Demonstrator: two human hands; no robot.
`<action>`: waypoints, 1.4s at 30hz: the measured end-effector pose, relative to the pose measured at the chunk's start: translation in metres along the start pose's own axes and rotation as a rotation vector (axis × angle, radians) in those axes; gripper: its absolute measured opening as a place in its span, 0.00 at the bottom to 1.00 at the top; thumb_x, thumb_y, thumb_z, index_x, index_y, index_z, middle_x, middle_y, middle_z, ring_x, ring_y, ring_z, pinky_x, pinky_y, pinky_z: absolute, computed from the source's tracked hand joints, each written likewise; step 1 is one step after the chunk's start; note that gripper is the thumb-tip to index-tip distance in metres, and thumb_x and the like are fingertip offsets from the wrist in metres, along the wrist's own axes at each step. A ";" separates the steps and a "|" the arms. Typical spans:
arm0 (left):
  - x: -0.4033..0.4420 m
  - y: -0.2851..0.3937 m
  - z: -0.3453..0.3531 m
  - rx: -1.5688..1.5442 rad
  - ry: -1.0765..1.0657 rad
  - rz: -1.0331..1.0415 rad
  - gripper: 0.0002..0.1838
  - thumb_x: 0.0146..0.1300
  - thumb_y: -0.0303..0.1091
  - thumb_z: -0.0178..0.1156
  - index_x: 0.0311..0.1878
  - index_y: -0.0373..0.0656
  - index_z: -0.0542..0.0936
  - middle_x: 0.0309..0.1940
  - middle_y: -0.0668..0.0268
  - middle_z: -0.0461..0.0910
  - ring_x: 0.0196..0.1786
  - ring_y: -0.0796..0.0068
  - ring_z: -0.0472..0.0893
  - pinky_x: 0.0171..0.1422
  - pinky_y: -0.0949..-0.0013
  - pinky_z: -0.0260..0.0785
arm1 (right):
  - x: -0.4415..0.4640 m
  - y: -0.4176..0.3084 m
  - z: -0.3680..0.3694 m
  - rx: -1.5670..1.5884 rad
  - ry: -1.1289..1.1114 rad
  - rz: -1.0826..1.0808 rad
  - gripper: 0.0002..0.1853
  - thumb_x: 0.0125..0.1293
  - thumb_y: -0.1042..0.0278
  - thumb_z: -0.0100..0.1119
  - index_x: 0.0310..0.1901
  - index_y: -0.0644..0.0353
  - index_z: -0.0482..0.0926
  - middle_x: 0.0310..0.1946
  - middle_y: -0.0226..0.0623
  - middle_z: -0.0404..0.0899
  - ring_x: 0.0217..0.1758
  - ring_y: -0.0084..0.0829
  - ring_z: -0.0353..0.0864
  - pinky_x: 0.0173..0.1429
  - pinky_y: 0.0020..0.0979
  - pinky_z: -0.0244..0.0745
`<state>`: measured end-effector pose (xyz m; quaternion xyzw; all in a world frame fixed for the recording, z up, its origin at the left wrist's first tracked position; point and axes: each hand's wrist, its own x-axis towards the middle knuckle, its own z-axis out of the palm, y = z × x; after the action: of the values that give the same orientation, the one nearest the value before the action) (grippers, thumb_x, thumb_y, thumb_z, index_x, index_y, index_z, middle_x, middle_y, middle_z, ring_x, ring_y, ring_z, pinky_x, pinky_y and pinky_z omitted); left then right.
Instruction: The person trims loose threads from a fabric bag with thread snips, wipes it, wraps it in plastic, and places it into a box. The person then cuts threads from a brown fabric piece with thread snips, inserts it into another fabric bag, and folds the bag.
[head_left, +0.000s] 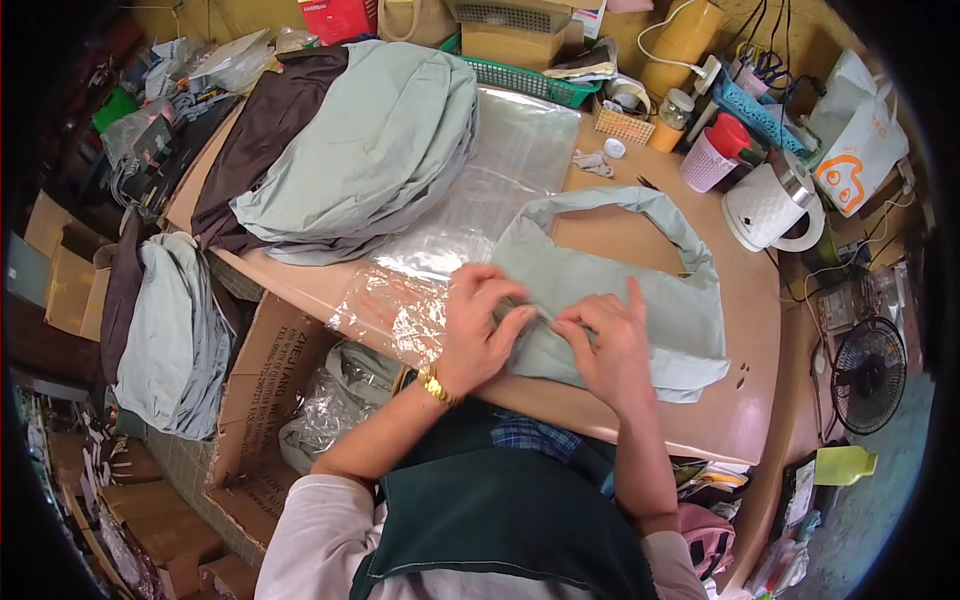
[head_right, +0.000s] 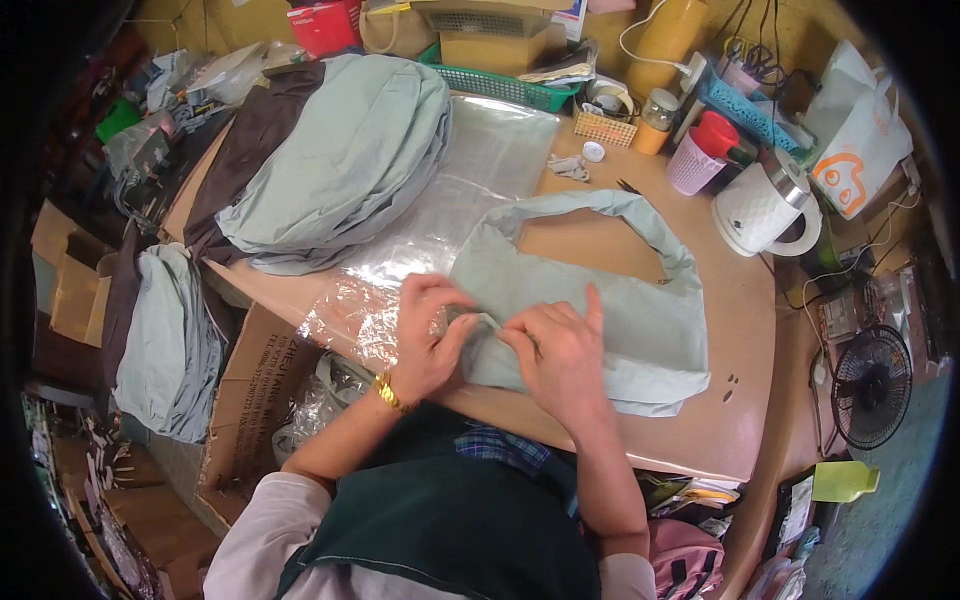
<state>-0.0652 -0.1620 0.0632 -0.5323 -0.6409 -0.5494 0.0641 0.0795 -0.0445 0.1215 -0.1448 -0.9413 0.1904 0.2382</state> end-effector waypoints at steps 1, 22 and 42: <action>-0.011 0.001 -0.005 -0.019 0.024 -0.096 0.14 0.56 0.36 0.70 0.32 0.41 0.74 0.35 0.64 0.72 0.36 0.67 0.72 0.49 0.65 0.65 | 0.007 0.001 0.006 0.089 -0.004 0.069 0.07 0.58 0.69 0.66 0.36 0.59 0.80 0.30 0.30 0.80 0.42 0.30 0.80 0.74 0.54 0.49; -0.067 -0.012 0.024 -0.692 -0.072 -0.797 0.16 0.57 0.22 0.70 0.42 0.39 0.71 0.26 0.75 0.71 0.26 0.89 0.70 0.32 0.83 0.68 | 0.035 0.010 0.019 0.200 -0.007 0.195 0.05 0.60 0.67 0.65 0.31 0.58 0.81 0.21 0.35 0.77 0.26 0.33 0.73 0.46 0.33 0.66; 0.012 -0.006 0.030 0.158 0.012 -0.221 0.08 0.69 0.33 0.54 0.35 0.40 0.75 0.29 0.54 0.77 0.35 0.52 0.77 0.39 0.59 0.65 | -0.126 0.153 -0.048 0.016 0.668 0.638 0.19 0.68 0.56 0.61 0.27 0.67 0.77 0.18 0.42 0.71 0.25 0.28 0.68 0.33 0.30 0.68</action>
<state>-0.0598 -0.1306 0.0564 -0.4485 -0.7365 -0.5039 0.0488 0.2376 0.0596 0.0455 -0.4790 -0.7198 0.2043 0.4591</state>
